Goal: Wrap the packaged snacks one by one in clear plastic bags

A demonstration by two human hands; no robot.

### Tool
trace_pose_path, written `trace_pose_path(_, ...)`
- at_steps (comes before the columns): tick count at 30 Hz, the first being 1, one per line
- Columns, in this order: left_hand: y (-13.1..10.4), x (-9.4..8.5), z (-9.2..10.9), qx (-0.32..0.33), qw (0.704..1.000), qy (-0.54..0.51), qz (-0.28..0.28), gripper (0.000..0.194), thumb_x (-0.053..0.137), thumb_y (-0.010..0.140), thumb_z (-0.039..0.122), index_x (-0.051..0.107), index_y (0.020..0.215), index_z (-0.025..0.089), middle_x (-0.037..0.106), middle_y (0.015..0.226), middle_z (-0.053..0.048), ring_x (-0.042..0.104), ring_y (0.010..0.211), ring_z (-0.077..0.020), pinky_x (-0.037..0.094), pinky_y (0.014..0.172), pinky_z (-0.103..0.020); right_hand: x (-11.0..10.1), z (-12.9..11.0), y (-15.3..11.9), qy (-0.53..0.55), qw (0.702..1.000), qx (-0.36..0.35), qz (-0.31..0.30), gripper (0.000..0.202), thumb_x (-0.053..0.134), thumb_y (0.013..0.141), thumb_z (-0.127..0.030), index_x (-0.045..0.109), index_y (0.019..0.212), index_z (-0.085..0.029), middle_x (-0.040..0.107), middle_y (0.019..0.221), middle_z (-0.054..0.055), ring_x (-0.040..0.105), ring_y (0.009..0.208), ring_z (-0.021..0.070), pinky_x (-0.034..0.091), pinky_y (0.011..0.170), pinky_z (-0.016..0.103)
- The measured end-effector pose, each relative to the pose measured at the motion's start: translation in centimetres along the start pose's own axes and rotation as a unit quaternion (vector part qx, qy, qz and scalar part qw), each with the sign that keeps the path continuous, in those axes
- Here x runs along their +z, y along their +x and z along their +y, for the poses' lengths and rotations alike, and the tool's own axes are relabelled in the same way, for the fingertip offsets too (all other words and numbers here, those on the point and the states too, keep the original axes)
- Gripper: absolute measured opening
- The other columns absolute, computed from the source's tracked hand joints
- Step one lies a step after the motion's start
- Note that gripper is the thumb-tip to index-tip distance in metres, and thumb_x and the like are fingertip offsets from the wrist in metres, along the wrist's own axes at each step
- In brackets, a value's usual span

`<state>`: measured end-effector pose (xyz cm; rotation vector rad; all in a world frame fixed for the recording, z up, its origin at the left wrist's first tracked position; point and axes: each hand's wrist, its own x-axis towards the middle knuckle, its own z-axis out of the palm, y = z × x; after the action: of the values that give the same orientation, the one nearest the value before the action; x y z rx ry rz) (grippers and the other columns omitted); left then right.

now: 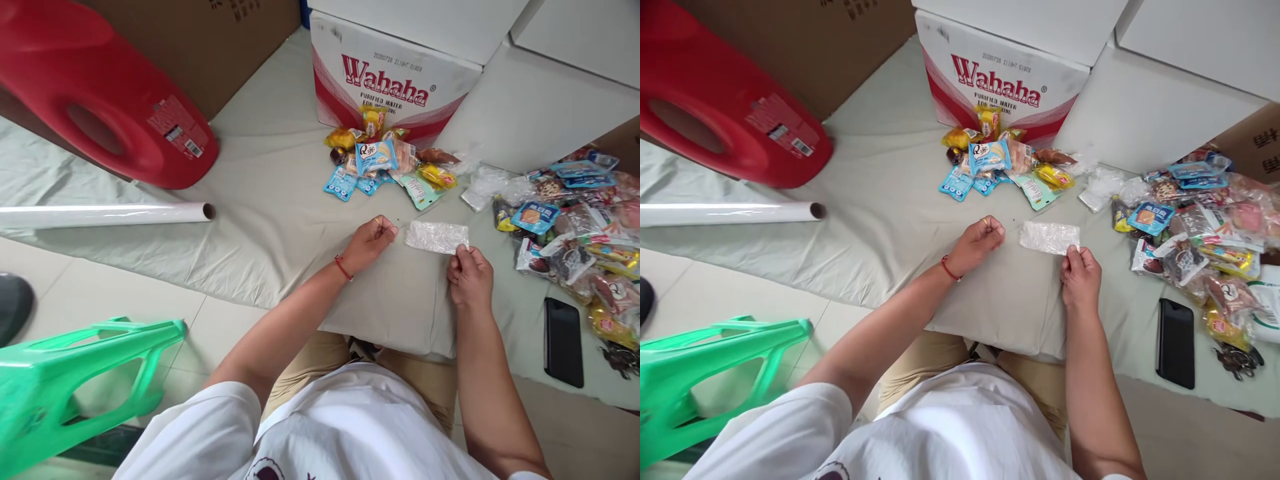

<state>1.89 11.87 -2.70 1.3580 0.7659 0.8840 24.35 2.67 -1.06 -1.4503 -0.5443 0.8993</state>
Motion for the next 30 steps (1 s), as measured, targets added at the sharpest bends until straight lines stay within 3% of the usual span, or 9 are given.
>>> trace_pose_path(4, -0.7, 0.8, 0.3, 0.15, 0.977, 0.146, 0.05, 0.042, 0.076, 0.084, 0.057, 0.059, 0.098, 0.021, 0.061, 0.106, -0.008, 0.057, 0.097, -0.0212, 0.048, 0.088, -0.037, 1.5, -1.0, -1.8, 0.024, 0.998, 0.055, -0.037, 0.053, 0.092, 0.067, -0.051, 0.048, 0.075, -0.023, 0.051, 0.055, -0.008, 0.032, 0.042, 0.0044, 0.02, 0.036, 0.017)
trace_pose_path(6, -1.1, 1.2, 0.4, 0.213, 0.956, 0.196, 0.037, 0.043, 0.078, 0.083, 0.057, 0.064, 0.101, 0.021, 0.062, 0.111, -0.011, 0.057, 0.106, -0.0254, 0.046, 0.098, -0.042, 2.5, -1.3, -2.7, 0.004, 0.997, 0.055, -0.049, 0.054, 0.092, 0.068, -0.053, 0.046, 0.072, -0.023, 0.048, 0.052, -0.008, 0.03, 0.042, 0.0043, 0.018, 0.037, 0.018)
trace_pose_path(8, -1.4, 1.4, 0.4, 0.228, 0.953, 0.201, -0.007, 0.043, 0.077, 0.084, 0.057, 0.067, 0.104, 0.021, 0.065, 0.109, -0.011, 0.058, 0.106, -0.0262, 0.046, 0.099, -0.043, 3.6, -1.4, -3.5, -0.017, 0.996, 0.051, -0.069, 0.055, 0.091, 0.07, -0.055, 0.046, 0.069, -0.022, 0.044, 0.05, -0.008, 0.029, 0.042, 0.0049, 0.018, 0.038, 0.019)
trace_pose_path(11, -1.9, 1.6, 0.2, 0.192, 0.966, 0.155, -0.073, 0.033, 0.072, 0.089, 0.051, 0.07, 0.1, 0.019, 0.069, 0.098, -0.008, 0.063, 0.096, -0.0229, 0.049, 0.091, -0.038, 4.9, -1.4, -4.1, -0.044, 0.991, 0.039, -0.122, 0.052, 0.088, 0.074, -0.057, 0.05, 0.069, -0.022, 0.041, 0.049, -0.008, 0.031, 0.044, 0.0062, 0.02, 0.041, 0.021)
trace_pose_path(14, -2.0, 1.8, -0.2, 0.11, 0.988, 0.071, -0.08, 0.026, 0.068, 0.093, 0.044, 0.072, 0.093, 0.018, 0.071, 0.089, -0.006, 0.064, 0.083, -0.0163, 0.05, 0.077, -0.029, 5.6, -1.3, -4.2, -0.039, 0.985, 0.015, -0.167, 0.046, 0.083, 0.081, -0.059, 0.056, 0.073, -0.022, 0.049, 0.057, -0.006, 0.034, 0.047, 0.0066, 0.026, 0.044, 0.021)
trace_pose_path(18, -1.8, 2.0, -0.6, -0.002, 0.998, -0.04, -0.039, 0.03, 0.071, 0.089, 0.043, 0.074, 0.095, 0.015, 0.07, 0.079, -0.002, 0.06, 0.067, -0.0105, 0.046, 0.064, -0.024, 5.7, -0.7, -4.4, -0.026, 0.988, -0.025, -0.148, 0.036, 0.082, 0.082, -0.055, 0.065, 0.086, -0.023, 0.061, 0.08, -0.001, 0.05, 0.062, 0.0094, 0.042, 0.054, 0.022)
trace_pose_path(23, -1.3, 1.8, -0.4, -0.057, 0.992, -0.104, -0.049, 0.031, 0.075, 0.085, 0.044, 0.073, 0.091, 0.014, 0.073, 0.081, -0.004, 0.063, 0.068, -0.0099, 0.051, 0.066, -0.024, 5.6, 0.7, -5.0, -0.144, 0.977, -0.095, -0.127, 0.03, 0.083, 0.081, -0.043, 0.068, 0.099, -0.025, 0.067, 0.098, 0.002, 0.062, 0.092, 0.0167, 0.055, 0.075, 0.029)
trace_pose_path(26, -1.1, 1.5, 0.2, -0.074, 0.983, -0.159, -0.056, 0.038, 0.075, 0.085, 0.052, 0.068, 0.089, 0.015, 0.072, 0.084, -0.004, 0.067, 0.071, -0.0112, 0.052, 0.064, -0.022, 5.5, 0.8, -5.1, -0.247, 0.948, -0.172, -0.108, 0.017, 0.071, 0.092, -0.039, 0.069, 0.099, -0.024, 0.068, 0.098, 0.004, 0.064, 0.088, 0.017, 0.054, 0.074, 0.031)
trace_pose_path(30, -0.9, 1.2, 0.6, -0.075, 0.978, -0.186, -0.059, 0.048, 0.081, 0.078, 0.058, 0.063, 0.094, 0.016, 0.069, 0.083, -0.002, 0.068, 0.071, -0.0122, 0.048, 0.06, -0.021, 5.3, 0.4, -5.5, -0.356, 0.867, -0.335, -0.099, 0.012, 0.06, 0.099, -0.027, 0.071, 0.099, -0.024, 0.069, 0.099, 0.004, 0.065, 0.09, 0.0181, 0.054, 0.08, 0.035)
